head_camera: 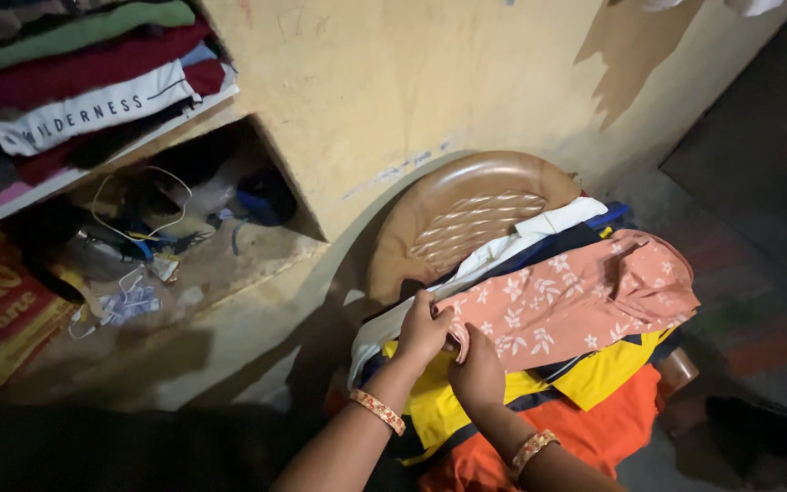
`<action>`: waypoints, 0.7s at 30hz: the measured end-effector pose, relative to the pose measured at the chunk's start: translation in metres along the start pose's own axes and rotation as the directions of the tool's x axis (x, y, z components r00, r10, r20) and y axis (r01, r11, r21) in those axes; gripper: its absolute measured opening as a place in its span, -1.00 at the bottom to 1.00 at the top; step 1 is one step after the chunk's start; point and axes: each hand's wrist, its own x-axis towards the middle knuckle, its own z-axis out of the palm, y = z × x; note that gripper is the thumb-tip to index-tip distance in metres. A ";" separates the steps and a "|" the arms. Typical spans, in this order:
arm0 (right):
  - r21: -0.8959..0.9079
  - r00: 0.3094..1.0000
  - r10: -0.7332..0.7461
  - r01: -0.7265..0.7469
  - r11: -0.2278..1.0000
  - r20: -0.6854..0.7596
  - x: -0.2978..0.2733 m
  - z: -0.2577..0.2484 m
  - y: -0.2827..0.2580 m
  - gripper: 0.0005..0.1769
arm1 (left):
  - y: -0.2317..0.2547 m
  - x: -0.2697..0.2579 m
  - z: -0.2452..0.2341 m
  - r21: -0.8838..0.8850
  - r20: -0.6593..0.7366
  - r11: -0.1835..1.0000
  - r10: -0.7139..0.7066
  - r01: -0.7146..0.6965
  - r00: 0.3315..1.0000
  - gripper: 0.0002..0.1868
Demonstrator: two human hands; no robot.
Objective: The person folds a pink floral top and a yellow and black polo shirt on a plastic chair, then places the folded items on a nearby shelf. The person also picks up a pair of black shorts with yellow stripes and begins to fold them.
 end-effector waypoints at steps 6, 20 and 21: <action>0.074 0.999 -0.024 0.020 0.997 0.045 -0.003 -0.025 -0.013 -0.49 | 0.013 -0.002 -0.007 0.111 -0.154 0.980 0.179 -0.163 0.972 -0.69; 0.312 0.925 0.303 -0.364 0.877 0.228 0.040 -0.138 0.003 -0.70 | 0.107 0.009 0.075 -0.104 -0.045 0.949 0.296 -0.299 0.954 -0.73; 0.301 0.908 0.354 -0.410 0.861 0.226 0.047 -0.145 0.013 -0.71 | 0.114 0.013 0.086 -0.119 -0.025 0.934 0.337 -0.338 0.941 -0.75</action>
